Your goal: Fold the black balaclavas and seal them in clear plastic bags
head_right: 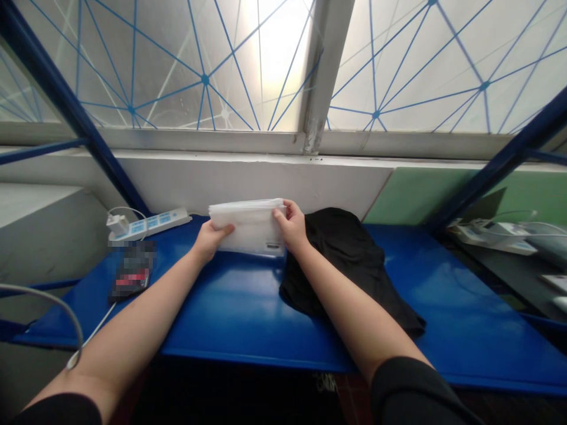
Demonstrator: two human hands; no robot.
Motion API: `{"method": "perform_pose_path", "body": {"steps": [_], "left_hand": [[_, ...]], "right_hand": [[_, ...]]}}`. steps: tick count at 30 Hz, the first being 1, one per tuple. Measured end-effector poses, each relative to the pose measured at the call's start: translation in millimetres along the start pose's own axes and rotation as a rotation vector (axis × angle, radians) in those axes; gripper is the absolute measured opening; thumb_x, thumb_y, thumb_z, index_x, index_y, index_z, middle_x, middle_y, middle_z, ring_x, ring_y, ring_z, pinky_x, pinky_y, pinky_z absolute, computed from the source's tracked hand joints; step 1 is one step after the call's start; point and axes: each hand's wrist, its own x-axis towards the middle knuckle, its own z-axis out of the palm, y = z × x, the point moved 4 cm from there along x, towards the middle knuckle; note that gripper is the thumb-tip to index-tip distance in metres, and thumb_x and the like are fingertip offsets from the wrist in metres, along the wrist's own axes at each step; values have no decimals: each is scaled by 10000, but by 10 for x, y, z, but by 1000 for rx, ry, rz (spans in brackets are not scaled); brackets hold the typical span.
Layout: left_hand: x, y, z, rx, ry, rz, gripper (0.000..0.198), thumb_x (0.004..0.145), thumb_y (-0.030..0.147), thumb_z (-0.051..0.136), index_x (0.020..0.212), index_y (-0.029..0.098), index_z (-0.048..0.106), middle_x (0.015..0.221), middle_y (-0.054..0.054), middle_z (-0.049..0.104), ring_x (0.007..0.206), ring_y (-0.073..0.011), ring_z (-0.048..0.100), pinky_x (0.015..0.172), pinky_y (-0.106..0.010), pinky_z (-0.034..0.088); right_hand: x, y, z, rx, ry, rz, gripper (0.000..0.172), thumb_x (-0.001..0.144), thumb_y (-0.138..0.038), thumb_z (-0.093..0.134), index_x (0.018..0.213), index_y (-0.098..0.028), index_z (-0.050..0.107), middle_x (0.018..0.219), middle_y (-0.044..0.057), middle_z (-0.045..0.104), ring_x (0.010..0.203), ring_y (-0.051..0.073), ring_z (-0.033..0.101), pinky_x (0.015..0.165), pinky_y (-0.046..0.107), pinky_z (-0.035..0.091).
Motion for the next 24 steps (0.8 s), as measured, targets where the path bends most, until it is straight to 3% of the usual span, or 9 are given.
{"method": "perform_pose_path", "body": {"steps": [3,5,7,10,16,21,24], "left_hand": [[3,-24,-9,-90,70,43,557,613,459,899,1019,122,721,1010,-116,753,874,-238,694,844,-371,543],[6,-20,-6,-114,80,54,573,601,469,903,1022,123,723,1011,-114,753,887,-241,696,864,-380,540],[7,-1,-7,-109,85,58,575,595,470,905,1018,125,726,1010,-114,754,894,-243,697,877,-385,536],[11,33,-19,-91,91,68,563,607,474,896,1017,128,728,1028,-117,754,914,-253,698,884,-387,529],[65,-45,-56,136,87,98,553,639,445,867,1075,141,713,1115,-121,741,1047,-287,673,988,-422,479],[84,-91,-37,214,94,118,474,696,416,813,1071,150,699,1134,-119,733,1088,-288,658,1009,-425,470],[82,-96,-48,209,103,129,502,724,403,789,1142,157,661,1158,-110,721,1085,-272,658,1012,-417,471]], "right_hand": [[-25,95,56,54,-137,133,599,696,-488,803,1191,-213,610,1048,68,735,916,236,690,803,344,561],[-52,209,70,8,-247,251,587,597,-483,875,1056,-175,679,951,74,749,827,238,695,752,350,568],[-69,306,53,-41,-276,314,497,551,-472,900,876,-147,711,807,66,740,701,215,674,685,340,560],[-61,365,21,-57,-236,271,408,602,-460,871,811,-141,728,751,58,736,657,199,663,682,338,555],[-50,424,23,-154,-315,194,427,578,-378,868,929,-157,764,982,87,774,919,270,715,917,431,544],[-60,390,35,-108,-272,70,315,700,-420,784,905,-182,761,1015,79,775,1025,281,706,1016,475,497],[-87,435,62,-115,-252,121,362,677,-370,801,985,-184,755,1089,80,763,1062,273,696,1012,460,505]]}}
